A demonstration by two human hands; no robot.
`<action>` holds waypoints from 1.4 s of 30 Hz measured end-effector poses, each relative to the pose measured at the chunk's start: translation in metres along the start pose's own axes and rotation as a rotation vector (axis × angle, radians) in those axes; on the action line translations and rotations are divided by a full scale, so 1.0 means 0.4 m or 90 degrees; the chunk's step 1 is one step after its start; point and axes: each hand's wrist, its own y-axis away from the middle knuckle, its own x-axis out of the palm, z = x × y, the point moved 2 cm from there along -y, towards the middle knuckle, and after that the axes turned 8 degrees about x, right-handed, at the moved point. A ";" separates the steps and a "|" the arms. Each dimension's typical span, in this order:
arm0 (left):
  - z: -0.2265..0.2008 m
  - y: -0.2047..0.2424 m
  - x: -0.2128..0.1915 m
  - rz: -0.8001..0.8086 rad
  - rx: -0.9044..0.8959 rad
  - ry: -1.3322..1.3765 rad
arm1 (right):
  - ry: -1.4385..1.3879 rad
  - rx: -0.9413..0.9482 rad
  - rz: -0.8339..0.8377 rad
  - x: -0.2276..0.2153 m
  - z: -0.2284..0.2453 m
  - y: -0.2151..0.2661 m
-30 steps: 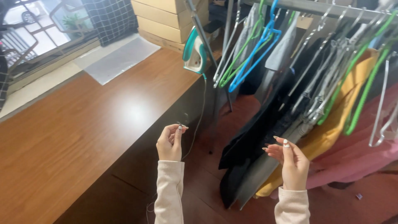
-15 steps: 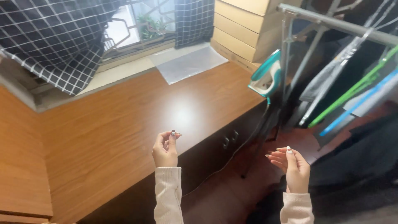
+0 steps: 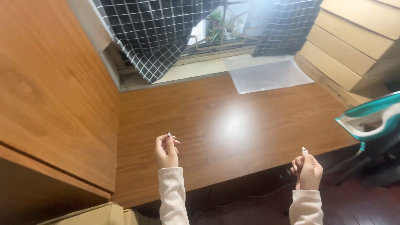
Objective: Unfolding a t-shirt, hanging it on a rack, and unboxing new inventory in a retail setting.
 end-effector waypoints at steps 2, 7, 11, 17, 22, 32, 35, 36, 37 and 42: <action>0.047 -0.020 -0.041 -0.046 0.049 -0.071 | 0.006 0.001 0.008 0.064 -0.004 0.006; 0.074 -0.052 -0.116 -0.127 0.097 -0.194 | -0.004 0.025 0.055 0.165 -0.034 -0.006; 0.082 -0.055 -0.137 -0.154 0.080 -0.234 | -0.001 0.060 0.093 0.214 -0.037 -0.013; 0.071 -0.024 -0.126 -0.210 0.071 -0.253 | 0.024 0.085 0.156 0.255 -0.045 -0.085; 0.061 0.031 -0.104 -0.269 0.129 -0.252 | -0.001 0.112 0.234 0.276 -0.061 -0.205; 0.031 0.208 -0.065 -0.491 0.114 -0.337 | 0.063 0.183 0.394 0.348 -0.069 -0.307; 0.025 0.281 -0.079 -0.556 0.114 -0.346 | 0.084 0.213 0.448 0.373 -0.090 -0.302; 0.020 0.299 -0.086 -0.568 0.127 -0.336 | 0.091 0.227 0.463 0.385 -0.098 -0.296; 0.019 0.316 -0.095 -0.586 0.129 -0.344 | 0.094 0.234 0.481 0.401 -0.095 -0.280; -0.030 0.401 -0.112 -0.660 0.156 -0.382 | 0.118 0.267 0.573 0.445 -0.112 -0.206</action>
